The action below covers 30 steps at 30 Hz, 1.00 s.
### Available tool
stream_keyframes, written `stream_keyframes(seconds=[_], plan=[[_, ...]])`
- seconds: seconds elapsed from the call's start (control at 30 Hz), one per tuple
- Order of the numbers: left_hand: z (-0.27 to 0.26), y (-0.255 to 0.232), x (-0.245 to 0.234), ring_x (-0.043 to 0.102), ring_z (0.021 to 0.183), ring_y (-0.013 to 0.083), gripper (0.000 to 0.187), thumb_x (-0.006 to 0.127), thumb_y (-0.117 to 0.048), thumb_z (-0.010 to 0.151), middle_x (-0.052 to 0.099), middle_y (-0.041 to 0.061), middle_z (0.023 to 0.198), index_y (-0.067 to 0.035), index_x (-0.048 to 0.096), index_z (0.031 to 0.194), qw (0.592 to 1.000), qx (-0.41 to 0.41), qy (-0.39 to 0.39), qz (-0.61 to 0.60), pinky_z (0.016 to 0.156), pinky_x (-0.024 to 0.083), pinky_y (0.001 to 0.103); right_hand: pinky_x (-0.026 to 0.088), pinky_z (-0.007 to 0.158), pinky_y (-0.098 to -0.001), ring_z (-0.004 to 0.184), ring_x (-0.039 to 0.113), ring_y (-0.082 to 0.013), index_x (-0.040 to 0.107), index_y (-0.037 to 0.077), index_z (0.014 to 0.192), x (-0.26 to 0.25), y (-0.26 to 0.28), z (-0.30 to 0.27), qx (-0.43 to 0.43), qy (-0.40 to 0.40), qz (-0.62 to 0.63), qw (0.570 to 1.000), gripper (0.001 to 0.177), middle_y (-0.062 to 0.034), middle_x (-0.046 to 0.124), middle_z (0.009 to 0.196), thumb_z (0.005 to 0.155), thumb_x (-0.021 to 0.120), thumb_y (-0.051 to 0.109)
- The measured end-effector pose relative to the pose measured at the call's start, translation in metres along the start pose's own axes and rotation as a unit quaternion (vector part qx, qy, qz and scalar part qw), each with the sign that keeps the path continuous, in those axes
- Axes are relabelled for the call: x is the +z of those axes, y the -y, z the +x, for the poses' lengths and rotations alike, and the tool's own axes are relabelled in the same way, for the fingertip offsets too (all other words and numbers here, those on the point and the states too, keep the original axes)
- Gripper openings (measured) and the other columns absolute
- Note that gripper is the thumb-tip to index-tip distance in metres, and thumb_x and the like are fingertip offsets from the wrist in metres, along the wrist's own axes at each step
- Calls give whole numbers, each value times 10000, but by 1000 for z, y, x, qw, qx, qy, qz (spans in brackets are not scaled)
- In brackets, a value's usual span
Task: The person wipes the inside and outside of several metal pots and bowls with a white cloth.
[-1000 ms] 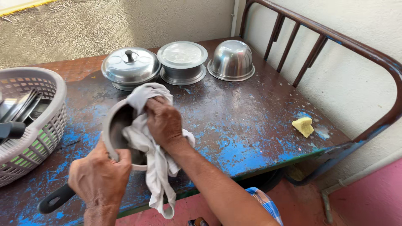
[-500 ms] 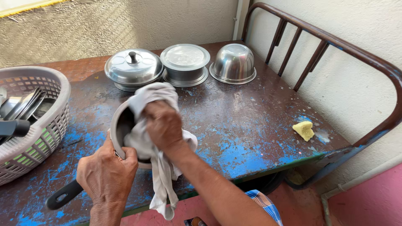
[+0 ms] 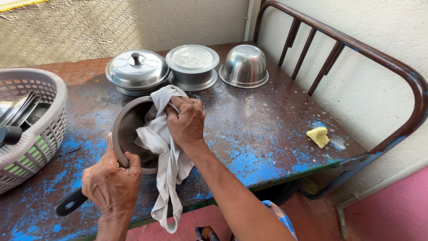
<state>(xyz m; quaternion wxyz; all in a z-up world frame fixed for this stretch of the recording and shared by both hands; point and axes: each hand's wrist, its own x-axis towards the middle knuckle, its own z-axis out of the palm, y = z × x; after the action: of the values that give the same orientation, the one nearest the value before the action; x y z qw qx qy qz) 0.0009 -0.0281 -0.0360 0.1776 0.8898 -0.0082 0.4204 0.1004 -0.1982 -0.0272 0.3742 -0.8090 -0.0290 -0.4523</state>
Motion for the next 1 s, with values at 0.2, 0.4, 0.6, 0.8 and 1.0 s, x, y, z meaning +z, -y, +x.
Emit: stream_keyframes(seconds=[0.2,0.4,0.6,0.8,1.0], plan=[[7,11,-13,661,744,367,498,735,-452,960,691,182,869,-34,742,1231,999,-13,25,-27,686,505,452,506,959,-380,1038,636,-274,734,89,1102,12,9,-4,39,-2,154,987,189,-54,740,1080,927,668,108],[41,16,3,683,875,241,384,748,-286,997,729,149,1024,-41,748,1291,962,-60,-56,-261,814,523,372,496,931,-375,1019,625,-265,733,83,1070,15,18,-18,40,-43,128,990,173,-35,722,1055,907,674,87],[71,10,29,692,869,154,238,831,-219,933,765,91,1004,-70,809,1117,935,-93,-60,-336,811,518,302,486,940,-363,1004,594,-241,727,90,1092,0,32,-21,0,-28,139,990,183,-20,698,1027,936,632,81],[75,6,27,581,783,111,164,758,-112,909,774,59,967,-77,835,1050,936,-70,-54,-342,722,461,272,485,911,-372,983,592,-257,723,89,1065,-3,35,-20,10,-38,137,990,154,-31,692,1022,931,648,97],[74,4,24,554,733,58,162,762,-123,901,755,40,932,-81,822,1046,933,-84,-53,-346,668,443,245,480,918,-378,988,594,-261,718,86,1088,-3,31,-20,-4,-36,139,990,151,-34,692,1025,956,653,120]])
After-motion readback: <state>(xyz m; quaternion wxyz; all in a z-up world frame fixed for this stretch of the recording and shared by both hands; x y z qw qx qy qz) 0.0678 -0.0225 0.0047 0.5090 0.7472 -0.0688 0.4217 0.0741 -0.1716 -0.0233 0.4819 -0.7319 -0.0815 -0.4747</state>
